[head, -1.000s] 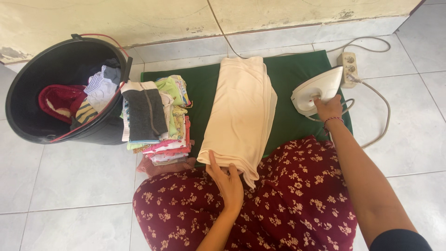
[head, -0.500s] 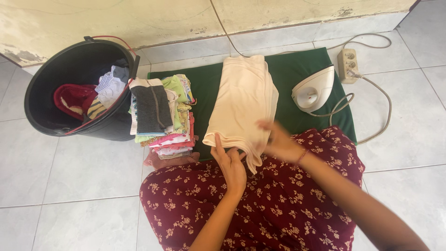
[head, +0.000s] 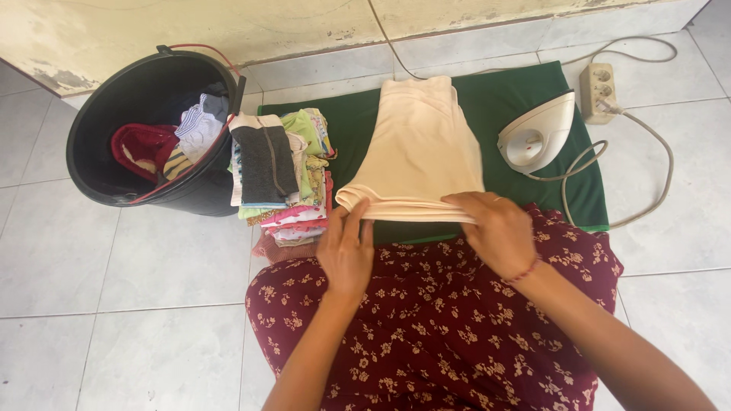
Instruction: The person irons several small clothing items one by one on a green mat, including a light green top, a white ribbed top, striped socks, and a beige garment. Each item is smoothed, ironed, folded, and stacked on a growing pile.
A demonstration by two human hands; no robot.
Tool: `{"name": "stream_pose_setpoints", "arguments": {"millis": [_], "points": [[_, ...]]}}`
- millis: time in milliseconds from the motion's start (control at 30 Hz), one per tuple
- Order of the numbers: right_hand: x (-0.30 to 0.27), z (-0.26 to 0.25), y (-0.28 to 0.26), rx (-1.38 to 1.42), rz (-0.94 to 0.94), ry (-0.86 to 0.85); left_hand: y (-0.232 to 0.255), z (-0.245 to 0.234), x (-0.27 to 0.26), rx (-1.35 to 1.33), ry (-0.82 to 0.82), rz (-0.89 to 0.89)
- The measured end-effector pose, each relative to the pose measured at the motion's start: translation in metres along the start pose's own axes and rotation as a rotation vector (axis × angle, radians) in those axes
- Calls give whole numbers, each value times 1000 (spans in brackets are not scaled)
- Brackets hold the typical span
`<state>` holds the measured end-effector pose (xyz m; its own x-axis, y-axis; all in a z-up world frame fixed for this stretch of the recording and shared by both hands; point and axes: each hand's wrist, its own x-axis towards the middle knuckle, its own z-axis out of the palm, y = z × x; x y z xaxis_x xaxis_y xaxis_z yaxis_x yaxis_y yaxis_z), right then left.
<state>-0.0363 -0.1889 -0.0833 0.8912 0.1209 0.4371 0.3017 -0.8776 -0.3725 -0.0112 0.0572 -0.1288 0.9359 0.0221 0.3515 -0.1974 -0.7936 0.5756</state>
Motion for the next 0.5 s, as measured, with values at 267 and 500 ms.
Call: {"name": "stream_pose_setpoints", "arguments": {"millis": [267,500], "points": [[75,-92,-3,-25,-111,212,39,-97,103,-117,230,464],[151,-154,11,99,-277,266,90,-171,161,-494,207,622]]}}
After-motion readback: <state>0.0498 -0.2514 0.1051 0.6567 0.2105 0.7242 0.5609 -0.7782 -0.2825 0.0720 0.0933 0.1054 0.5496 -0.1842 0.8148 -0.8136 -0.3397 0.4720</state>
